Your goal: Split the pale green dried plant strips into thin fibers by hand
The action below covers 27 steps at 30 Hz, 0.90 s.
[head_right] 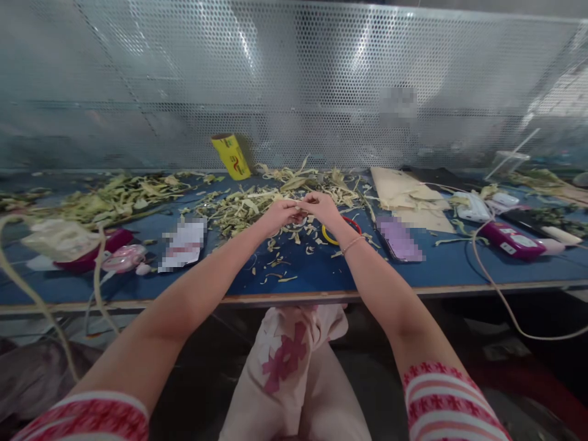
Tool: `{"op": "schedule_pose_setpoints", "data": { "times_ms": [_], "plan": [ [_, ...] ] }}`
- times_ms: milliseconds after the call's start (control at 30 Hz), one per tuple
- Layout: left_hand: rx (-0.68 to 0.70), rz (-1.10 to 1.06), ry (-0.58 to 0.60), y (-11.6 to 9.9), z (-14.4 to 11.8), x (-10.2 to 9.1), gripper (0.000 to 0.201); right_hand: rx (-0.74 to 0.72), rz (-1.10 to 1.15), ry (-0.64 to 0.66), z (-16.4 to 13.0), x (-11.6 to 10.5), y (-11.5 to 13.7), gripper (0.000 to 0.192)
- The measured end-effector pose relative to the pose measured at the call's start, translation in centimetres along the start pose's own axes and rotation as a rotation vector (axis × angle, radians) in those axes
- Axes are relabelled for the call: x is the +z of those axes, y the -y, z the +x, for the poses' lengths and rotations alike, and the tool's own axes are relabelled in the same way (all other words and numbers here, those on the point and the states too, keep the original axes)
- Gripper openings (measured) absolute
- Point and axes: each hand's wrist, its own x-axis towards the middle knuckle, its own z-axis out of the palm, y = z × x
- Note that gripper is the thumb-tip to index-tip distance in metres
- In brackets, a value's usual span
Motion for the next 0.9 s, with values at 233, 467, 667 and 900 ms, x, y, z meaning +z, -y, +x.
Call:
{"op": "schedule_pose_setpoints", "data": {
  "times_ms": [233,467,667,900],
  "plan": [
    [0.006,-0.057,-0.011,0.10,0.32,-0.28,0.014,0.001,0.045,0.011,-0.04,-0.29,0.46,0.027],
    [0.067,-0.101,-0.016,-0.01,0.23,-0.43,0.005,0.000,0.102,-0.072,0.00,0.13,0.39,0.025],
    [0.037,-0.075,-0.091,0.08,0.15,-0.16,0.017,-0.038,0.049,-0.080,0.05,0.37,-0.04,0.026],
    [0.020,-0.061,-0.099,0.07,0.02,0.01,0.018,-0.049,0.034,-0.062,-0.21,0.43,0.31,0.027]
  ]
}}
